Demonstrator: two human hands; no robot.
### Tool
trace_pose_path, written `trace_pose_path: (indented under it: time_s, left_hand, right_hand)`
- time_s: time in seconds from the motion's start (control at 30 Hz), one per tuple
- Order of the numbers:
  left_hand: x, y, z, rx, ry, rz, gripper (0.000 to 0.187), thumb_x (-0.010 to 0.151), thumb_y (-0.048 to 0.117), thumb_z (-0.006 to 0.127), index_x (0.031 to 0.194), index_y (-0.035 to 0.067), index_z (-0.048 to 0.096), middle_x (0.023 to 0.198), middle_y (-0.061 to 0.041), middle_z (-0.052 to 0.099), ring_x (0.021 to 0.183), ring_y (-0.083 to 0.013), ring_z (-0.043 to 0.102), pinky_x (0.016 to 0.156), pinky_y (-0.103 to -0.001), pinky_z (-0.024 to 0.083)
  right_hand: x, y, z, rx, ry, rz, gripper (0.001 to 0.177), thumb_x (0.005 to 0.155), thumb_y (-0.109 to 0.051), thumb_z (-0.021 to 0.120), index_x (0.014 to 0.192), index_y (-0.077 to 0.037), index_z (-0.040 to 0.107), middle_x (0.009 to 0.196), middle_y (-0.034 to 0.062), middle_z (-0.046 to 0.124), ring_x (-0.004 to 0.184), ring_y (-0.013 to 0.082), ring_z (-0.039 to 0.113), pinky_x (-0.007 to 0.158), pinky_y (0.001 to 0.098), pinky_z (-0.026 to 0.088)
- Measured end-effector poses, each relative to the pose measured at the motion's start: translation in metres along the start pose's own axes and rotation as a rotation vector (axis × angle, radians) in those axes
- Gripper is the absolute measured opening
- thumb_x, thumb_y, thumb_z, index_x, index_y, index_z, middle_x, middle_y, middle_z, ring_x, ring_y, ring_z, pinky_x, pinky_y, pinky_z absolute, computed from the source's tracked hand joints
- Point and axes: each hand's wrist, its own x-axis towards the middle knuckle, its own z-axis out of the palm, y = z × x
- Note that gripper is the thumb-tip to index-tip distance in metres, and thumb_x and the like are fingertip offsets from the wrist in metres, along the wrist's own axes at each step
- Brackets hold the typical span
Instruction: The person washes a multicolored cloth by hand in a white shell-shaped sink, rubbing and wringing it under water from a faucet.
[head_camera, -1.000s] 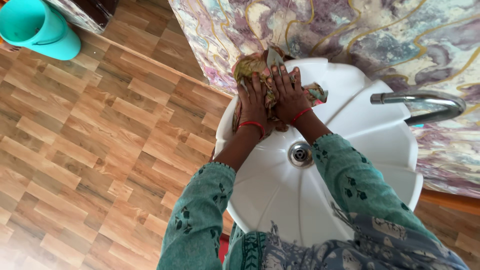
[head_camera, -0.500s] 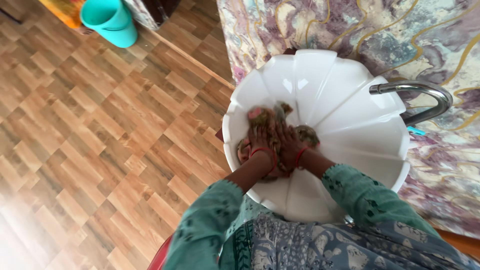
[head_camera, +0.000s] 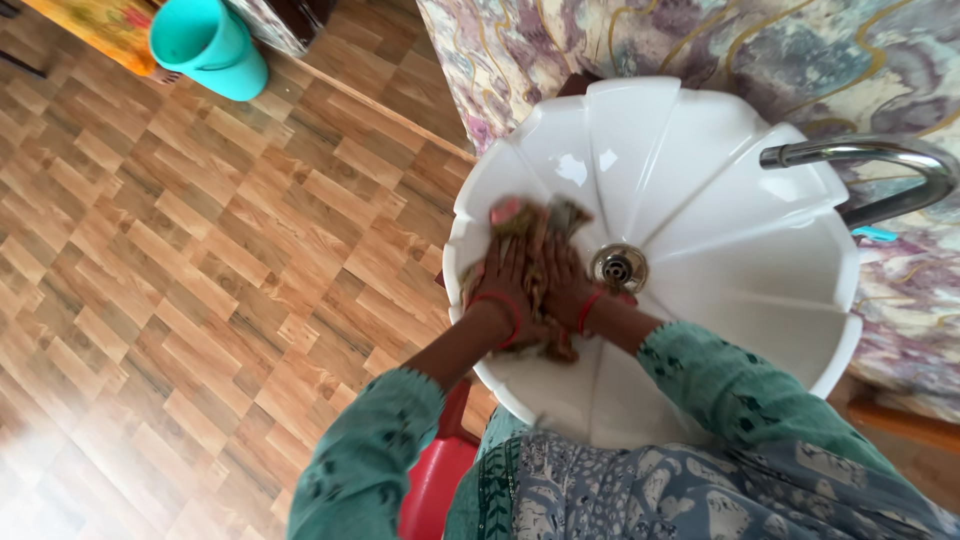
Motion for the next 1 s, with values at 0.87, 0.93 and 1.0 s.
trace_pose_path:
  time_s: [0.87, 0.93, 1.0]
  left_hand:
    - [0.095, -0.045, -0.068, 0.15, 0.238, -0.052, 0.124, 0.075, 0.088, 0.056, 0.161, 0.007, 0.017, 0.171, -0.022, 0.004, 0.158, -0.0468, -0.003, 0.123, -0.066, -0.005]
    - [0.076, -0.018, -0.05, 0.063, 0.074, -0.022, 0.144, 0.064, 0.098, 0.054, 0.164, 0.005, 0.007, 0.171, -0.022, -0.002, 0.158, -0.0403, -0.009, 0.122, -0.065, -0.011]
    - [0.055, 0.001, -0.029, -0.033, 0.075, -0.035, 0.151, 0.061, 0.098, 0.058, 0.165, 0.004, 0.003, 0.171, -0.024, -0.004, 0.157, -0.0413, -0.01, 0.122, -0.062, -0.011]
  right_hand:
    - [0.076, 0.115, -0.053, -0.04, 0.148, 0.402, 0.091, 0.092, -0.053, 0.04, 0.163, 0.001, 0.02, 0.168, 0.0273, 0.007, 0.154, 0.049, 0.002, 0.122, 0.0674, 0.0]
    - [0.036, 0.096, -0.035, -0.206, 0.076, 0.313, 0.087, 0.096, -0.05, 0.04, 0.161, 0.004, 0.021, 0.169, 0.0291, 0.007, 0.157, 0.0475, 0.001, 0.121, 0.0668, 0.001]
    - [0.016, 0.079, -0.026, -0.121, -0.019, 0.262, 0.091, 0.094, -0.052, 0.041, 0.16, 0.005, 0.017, 0.168, 0.0313, 0.005, 0.155, 0.0493, 0.0, 0.12, 0.0669, 0.001]
